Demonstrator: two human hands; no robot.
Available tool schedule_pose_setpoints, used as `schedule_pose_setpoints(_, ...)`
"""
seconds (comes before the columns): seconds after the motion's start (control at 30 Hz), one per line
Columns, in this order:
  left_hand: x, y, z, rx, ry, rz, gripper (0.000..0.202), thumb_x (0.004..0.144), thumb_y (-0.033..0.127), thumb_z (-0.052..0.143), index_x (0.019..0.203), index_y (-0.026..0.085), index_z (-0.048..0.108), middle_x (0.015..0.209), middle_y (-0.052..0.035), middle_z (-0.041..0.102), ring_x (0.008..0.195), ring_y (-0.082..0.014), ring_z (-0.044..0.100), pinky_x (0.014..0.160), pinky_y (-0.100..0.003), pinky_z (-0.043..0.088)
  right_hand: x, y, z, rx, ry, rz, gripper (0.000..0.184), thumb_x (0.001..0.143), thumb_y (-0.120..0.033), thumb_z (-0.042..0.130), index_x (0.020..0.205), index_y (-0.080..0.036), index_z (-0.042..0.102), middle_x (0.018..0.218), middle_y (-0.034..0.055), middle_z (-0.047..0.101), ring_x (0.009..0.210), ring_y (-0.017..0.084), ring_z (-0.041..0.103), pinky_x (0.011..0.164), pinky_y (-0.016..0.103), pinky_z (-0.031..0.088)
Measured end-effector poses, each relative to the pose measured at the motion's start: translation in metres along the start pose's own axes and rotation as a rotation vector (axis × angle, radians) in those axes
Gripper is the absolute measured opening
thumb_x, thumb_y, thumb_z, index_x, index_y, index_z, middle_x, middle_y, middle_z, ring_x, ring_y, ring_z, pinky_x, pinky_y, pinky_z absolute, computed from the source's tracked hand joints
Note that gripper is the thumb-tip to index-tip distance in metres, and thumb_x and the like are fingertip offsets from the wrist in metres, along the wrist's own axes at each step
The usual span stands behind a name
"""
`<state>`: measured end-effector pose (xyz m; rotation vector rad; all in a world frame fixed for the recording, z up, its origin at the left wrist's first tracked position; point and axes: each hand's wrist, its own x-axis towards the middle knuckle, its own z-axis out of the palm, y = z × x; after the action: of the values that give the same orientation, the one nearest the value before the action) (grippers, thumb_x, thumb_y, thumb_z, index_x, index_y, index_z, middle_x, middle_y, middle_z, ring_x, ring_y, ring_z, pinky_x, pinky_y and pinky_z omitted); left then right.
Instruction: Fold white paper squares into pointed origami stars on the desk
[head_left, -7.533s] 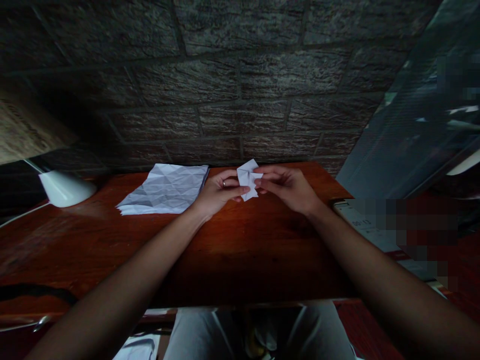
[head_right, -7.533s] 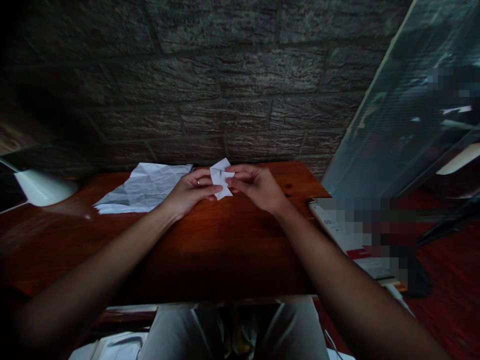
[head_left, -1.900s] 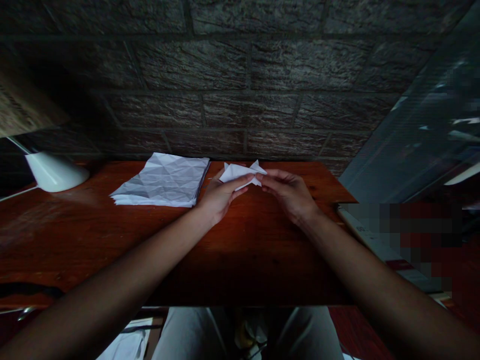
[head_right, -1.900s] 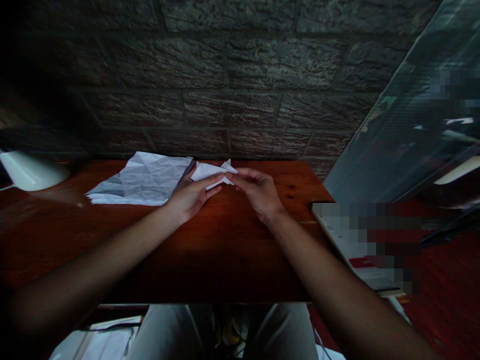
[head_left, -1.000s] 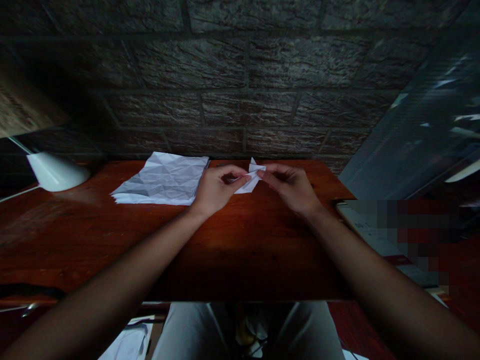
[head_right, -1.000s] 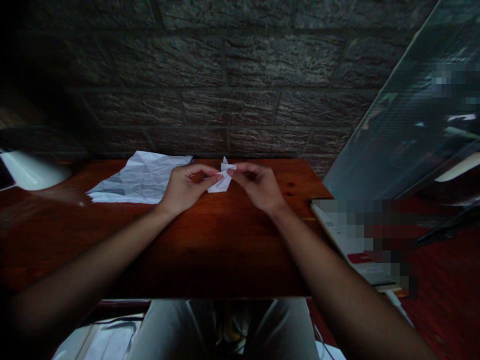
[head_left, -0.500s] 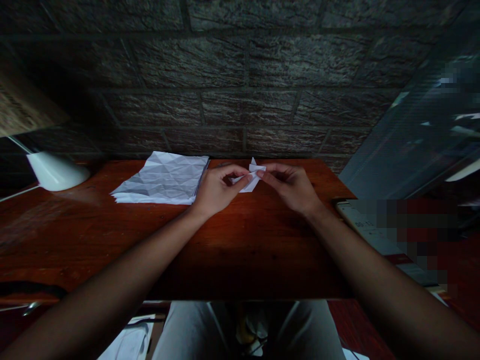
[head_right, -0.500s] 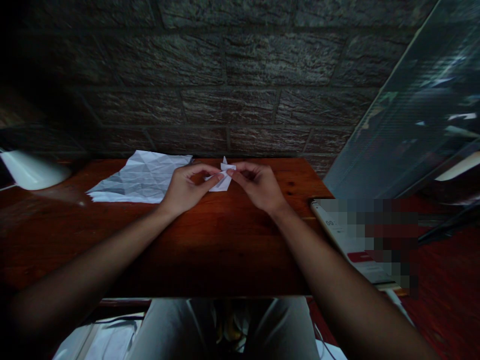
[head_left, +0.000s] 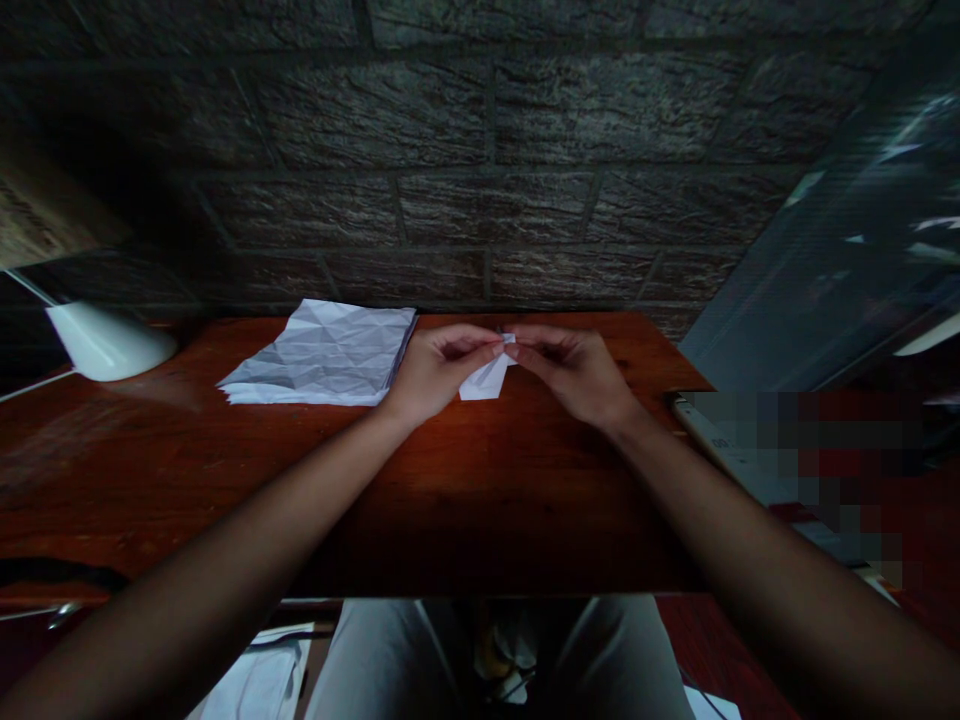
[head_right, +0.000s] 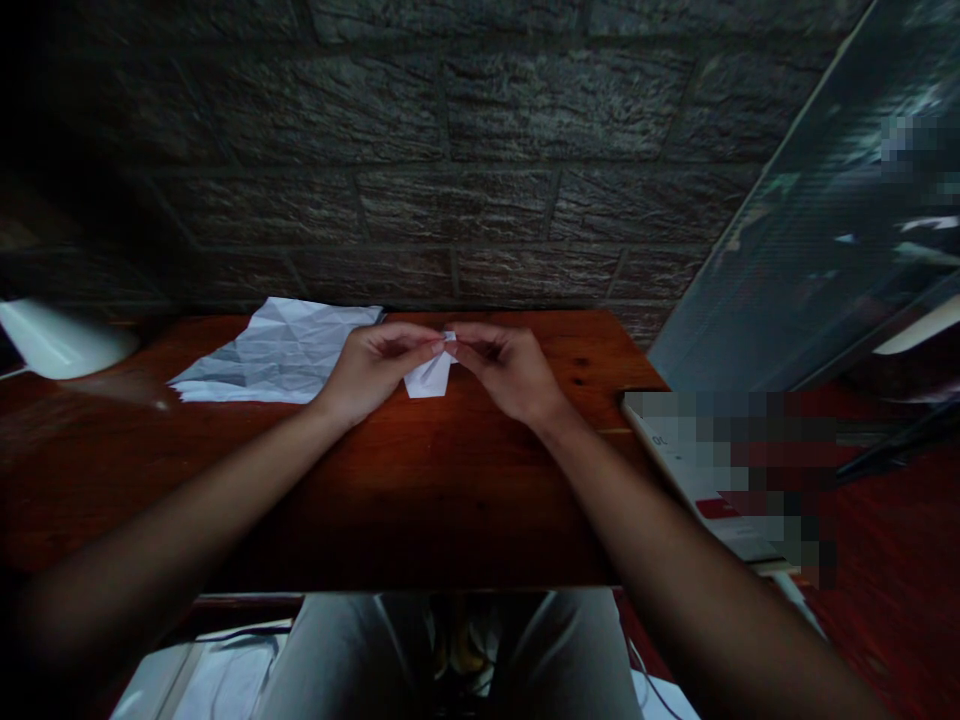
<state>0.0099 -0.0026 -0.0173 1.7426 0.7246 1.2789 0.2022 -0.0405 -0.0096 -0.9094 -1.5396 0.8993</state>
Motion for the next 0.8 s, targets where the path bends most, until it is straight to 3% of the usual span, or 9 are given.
schedule_pose_setpoints(0.3, -0.0007, 0.0038, -0.0031, -0.054, -0.018, -0.121, 0.031, 0.073, 0.042, 0.090, 0.094, 0.020, 0.083, 0.102, -0.0075, 0.084, 0.098, -0.0224, 0.077, 0.096, -0.041, 0.059, -0.0014, -0.0007, -0.0032, -0.087, 0.020, -0.021, 0.048, 0.081, -0.039, 0.087, 0.123, -0.022, 0.073, 0.097, 0.0043, 0.083, 0.093, 0.023, 0.076, 0.100, 0.048, 0.058)
schedule_pose_setpoints(0.6, -0.0011, 0.0049, -0.0021, -0.045, -0.015, -0.085, 0.028, 0.072, 0.040, 0.091, 0.089, 0.020, 0.083, 0.095, -0.0058, 0.084, 0.090, -0.0197, 0.076, 0.089, -0.036, 0.060, -0.0030, -0.0039, 0.0018, -0.197, 0.090, -0.044, 0.041, 0.082, -0.044, 0.085, 0.113, -0.021, 0.071, 0.092, 0.0044, 0.081, 0.081, 0.021, 0.074, 0.082, 0.038, 0.058)
schedule_pose_setpoints(0.8, -0.0012, 0.0045, -0.0025, -0.031, -0.015, -0.071, 0.024, 0.073, 0.038, 0.090, 0.088, 0.021, 0.083, 0.093, -0.0052, 0.084, 0.088, -0.0194, 0.076, 0.088, -0.036, 0.060, -0.0041, -0.0031, 0.0044, -0.287, 0.119, -0.089, 0.017, 0.084, -0.031, 0.081, 0.095, -0.021, 0.074, 0.116, 0.0072, 0.079, 0.082, 0.019, 0.074, 0.079, 0.036, 0.059)
